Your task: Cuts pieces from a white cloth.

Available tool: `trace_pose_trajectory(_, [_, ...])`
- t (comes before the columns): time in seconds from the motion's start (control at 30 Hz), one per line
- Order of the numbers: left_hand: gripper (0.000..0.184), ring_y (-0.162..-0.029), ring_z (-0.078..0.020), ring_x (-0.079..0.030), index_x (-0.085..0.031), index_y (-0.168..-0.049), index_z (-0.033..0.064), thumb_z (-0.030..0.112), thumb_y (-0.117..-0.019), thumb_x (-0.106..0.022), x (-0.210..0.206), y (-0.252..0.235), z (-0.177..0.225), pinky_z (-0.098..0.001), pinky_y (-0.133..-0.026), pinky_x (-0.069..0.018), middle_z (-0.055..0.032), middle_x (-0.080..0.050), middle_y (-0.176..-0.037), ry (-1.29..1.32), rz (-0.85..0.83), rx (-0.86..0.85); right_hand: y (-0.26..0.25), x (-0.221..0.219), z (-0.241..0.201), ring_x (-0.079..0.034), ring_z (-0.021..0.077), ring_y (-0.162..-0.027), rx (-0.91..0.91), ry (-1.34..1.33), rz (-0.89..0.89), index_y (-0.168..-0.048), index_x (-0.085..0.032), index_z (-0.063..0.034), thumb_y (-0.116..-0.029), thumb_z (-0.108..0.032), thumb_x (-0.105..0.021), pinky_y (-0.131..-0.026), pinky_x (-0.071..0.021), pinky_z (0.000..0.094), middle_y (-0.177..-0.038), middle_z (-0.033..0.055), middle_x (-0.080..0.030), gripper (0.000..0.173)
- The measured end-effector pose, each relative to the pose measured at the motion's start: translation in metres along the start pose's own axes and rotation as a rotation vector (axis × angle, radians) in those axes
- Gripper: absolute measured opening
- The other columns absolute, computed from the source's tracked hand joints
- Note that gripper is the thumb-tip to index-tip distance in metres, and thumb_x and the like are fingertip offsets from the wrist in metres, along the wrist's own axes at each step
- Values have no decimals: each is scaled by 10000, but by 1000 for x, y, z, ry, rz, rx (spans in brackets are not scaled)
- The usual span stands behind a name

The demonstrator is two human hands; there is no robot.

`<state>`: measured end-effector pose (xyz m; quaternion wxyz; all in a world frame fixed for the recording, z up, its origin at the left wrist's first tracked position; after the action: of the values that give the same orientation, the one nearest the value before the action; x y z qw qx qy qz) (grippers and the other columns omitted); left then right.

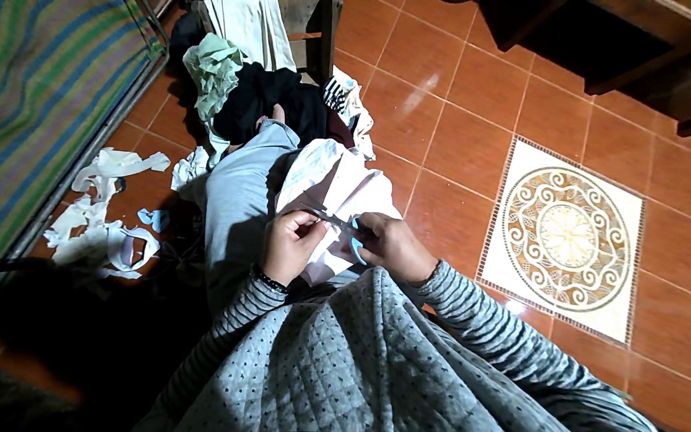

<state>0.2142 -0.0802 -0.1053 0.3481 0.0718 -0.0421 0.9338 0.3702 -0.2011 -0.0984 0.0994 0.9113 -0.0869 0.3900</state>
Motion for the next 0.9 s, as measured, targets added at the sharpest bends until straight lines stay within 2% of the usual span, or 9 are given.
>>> trace_pose_trajectory(0.2, [76, -709, 6, -645, -745, -846, 10, 77, -871, -720, -1, 2, 14, -170, -687, -558, -35, -710, -809, -153, 27, -160, 0, 1, -5, -660, 228, -781, 25, -19, 19, -977, -686, 3, -801, -427, -753, -693, -556, 406, -867, 126, -673, 469])
trace_pose_trajectory(0.37, [84, -710, -1, -641, -725, -835, -1, 75, -867, -706, 0, 2, 12, -166, -678, -555, -44, -693, -807, -153, 54, -172, 0, 0, -6, -621, 217, -688, 28, -8, 45, -902, -675, 2, -826, -356, -758, -623, -522, 391, -782, 117, -643, 375])
trace_pose_trajectory(0.47, [81, -700, 7, -628, -724, -840, -7, 68, -869, -710, 0, 2, 11, -153, -664, -549, -39, -677, -810, -118, 47, -159, 1, -3, -3, -590, 158, -650, 20, -77, 40, -878, -668, -3, -830, -321, -747, -593, -495, 337, -743, 87, -627, 331])
trace_pose_trajectory(0.53, [78, -679, 10, -618, -716, -838, -3, 67, -871, -709, 1, 1, 9, -158, -650, -544, -30, -677, -799, -101, 31, -140, 0, -6, -1, -601, 115, -682, -32, -164, -16, -913, -667, -14, -838, -331, -764, -626, -510, 305, -771, 60, -637, 340])
trace_pose_trajectory(0.67, [82, -694, -10, -633, -720, -821, -8, 64, -859, -704, 0, 2, 13, -172, -664, -548, -55, -687, -797, -156, 29, -133, -2, -8, -5, -611, 111, -734, -72, -157, -60, -969, -670, -26, -817, -417, -794, -676, -529, 305, -835, 54, -644, 437])
trace_pose_trajectory(0.73, [85, -692, -15, -635, -723, -818, -1, 72, -859, -708, 0, 2, 14, -174, -659, -548, -56, -684, -790, -186, 37, -142, -3, -7, -6, -606, 115, -720, -48, -129, -44, -950, -674, -27, -821, -434, -787, -658, -525, 308, -817, 55, -641, 442])
trace_pose_trajectory(0.83, [87, -701, -20, -644, -748, -868, 5, 79, -882, -705, -2, 3, 13, -173, -660, -560, -51, -686, -812, -189, 10, -161, -4, -6, -8, -561, 102, -625, -10, -112, -2, -875, -668, -24, -849, -404, -761, -579, -472, 298, -713, 40, -611, 392])
trace_pose_trajectory(0.9, [90, -703, -9, -643, -751, -886, 1, 77, -884, -704, -3, 3, 12, -168, -662, -559, -43, -685, -811, -148, 6, -154, -5, -5, -9, -535, 48, -601, -11, -174, -8, -851, -661, -43, -866, -444, -756, -564, -452, 251, -685, -2, -593, 412])
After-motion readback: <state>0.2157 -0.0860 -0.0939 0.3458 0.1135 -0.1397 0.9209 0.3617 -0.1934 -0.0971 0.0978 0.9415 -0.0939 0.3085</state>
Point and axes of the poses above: each hand's wrist, its own y-axis away from the middle knuckle, its own x-axis out of the back of the hand, z = x × y, the point moved 5 cm from there along -y, towards the middle knuckle
